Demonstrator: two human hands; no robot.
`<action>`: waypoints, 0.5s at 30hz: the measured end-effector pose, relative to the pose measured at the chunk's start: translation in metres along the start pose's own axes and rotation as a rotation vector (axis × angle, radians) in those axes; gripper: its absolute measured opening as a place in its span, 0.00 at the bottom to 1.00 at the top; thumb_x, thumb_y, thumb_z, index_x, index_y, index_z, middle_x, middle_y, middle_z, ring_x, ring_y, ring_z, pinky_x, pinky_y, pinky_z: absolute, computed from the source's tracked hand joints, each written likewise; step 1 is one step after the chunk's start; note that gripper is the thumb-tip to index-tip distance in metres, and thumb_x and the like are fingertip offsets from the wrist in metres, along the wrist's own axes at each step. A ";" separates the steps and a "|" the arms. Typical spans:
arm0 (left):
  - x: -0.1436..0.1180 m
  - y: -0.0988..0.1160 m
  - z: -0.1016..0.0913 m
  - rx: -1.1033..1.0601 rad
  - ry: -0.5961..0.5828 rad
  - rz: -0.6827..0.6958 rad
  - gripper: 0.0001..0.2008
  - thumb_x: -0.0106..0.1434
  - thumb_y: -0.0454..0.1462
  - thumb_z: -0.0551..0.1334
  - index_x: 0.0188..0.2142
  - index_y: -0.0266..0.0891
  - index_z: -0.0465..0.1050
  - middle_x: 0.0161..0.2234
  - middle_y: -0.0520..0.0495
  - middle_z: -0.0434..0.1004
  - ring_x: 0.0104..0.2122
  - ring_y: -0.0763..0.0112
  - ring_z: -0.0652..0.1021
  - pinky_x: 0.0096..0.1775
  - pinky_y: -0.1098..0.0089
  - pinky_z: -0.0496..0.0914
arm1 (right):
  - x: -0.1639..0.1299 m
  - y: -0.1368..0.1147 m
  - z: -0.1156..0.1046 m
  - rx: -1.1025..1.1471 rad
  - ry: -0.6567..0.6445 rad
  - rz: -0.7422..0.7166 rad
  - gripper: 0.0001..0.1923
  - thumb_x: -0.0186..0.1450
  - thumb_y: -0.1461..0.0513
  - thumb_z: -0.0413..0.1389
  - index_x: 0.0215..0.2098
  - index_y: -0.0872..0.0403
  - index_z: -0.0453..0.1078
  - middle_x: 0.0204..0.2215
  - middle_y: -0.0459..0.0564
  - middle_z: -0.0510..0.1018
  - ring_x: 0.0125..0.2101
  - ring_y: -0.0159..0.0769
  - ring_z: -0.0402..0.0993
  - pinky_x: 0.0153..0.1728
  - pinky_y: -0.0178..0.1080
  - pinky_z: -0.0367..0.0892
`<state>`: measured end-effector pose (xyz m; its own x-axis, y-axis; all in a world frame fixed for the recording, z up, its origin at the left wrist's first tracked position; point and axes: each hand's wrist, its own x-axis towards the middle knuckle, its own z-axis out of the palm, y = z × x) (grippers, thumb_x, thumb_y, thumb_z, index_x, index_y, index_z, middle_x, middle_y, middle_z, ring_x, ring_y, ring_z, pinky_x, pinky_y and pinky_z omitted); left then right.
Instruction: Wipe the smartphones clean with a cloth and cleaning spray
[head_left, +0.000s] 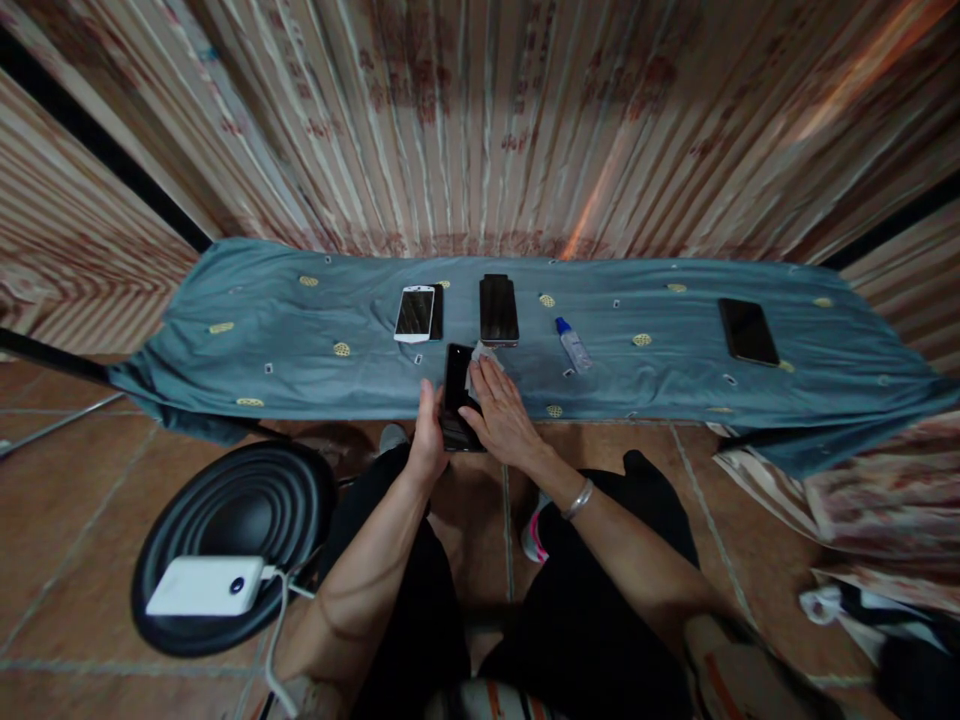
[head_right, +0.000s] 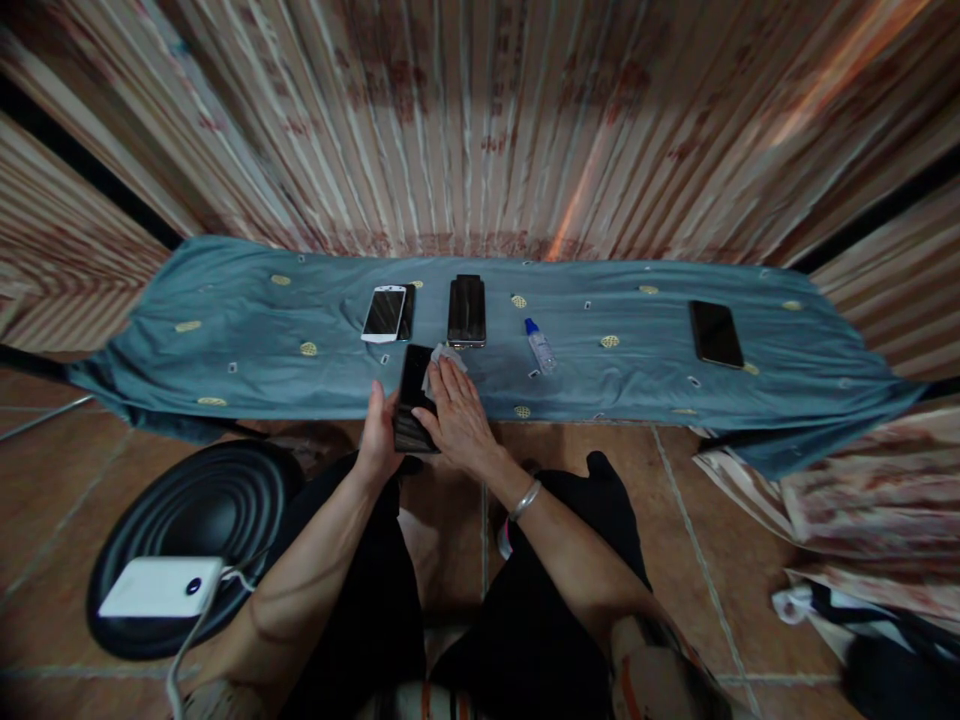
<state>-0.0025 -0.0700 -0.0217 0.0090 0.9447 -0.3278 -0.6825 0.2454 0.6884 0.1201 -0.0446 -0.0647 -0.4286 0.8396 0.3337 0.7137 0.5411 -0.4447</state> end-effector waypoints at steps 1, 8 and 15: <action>0.000 0.000 0.000 0.001 0.001 -0.002 0.31 0.69 0.55 0.49 0.57 0.35 0.73 0.52 0.39 0.79 0.59 0.53 0.73 0.59 0.57 0.66 | -0.002 -0.001 0.000 0.002 -0.007 -0.006 0.37 0.72 0.51 0.45 0.71 0.64 0.44 0.70 0.67 0.50 0.71 0.49 0.42 0.67 0.55 0.48; 0.003 0.002 -0.001 0.012 0.017 0.018 0.31 0.69 0.54 0.47 0.57 0.35 0.72 0.51 0.40 0.80 0.56 0.53 0.75 0.58 0.58 0.68 | -0.015 -0.009 -0.001 0.003 -0.046 -0.046 0.36 0.72 0.51 0.45 0.70 0.67 0.47 0.69 0.69 0.51 0.70 0.50 0.42 0.67 0.55 0.48; 0.007 0.006 -0.002 0.035 0.061 0.052 0.32 0.70 0.54 0.45 0.52 0.34 0.75 0.47 0.40 0.82 0.53 0.55 0.78 0.54 0.59 0.71 | -0.031 -0.016 0.002 0.016 -0.045 -0.127 0.37 0.72 0.51 0.47 0.71 0.65 0.44 0.69 0.68 0.51 0.71 0.49 0.41 0.67 0.56 0.49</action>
<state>-0.0082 -0.0620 -0.0214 -0.0708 0.9417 -0.3289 -0.6549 0.2049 0.7274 0.1207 -0.0791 -0.0689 -0.5397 0.7655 0.3503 0.6433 0.6435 -0.4148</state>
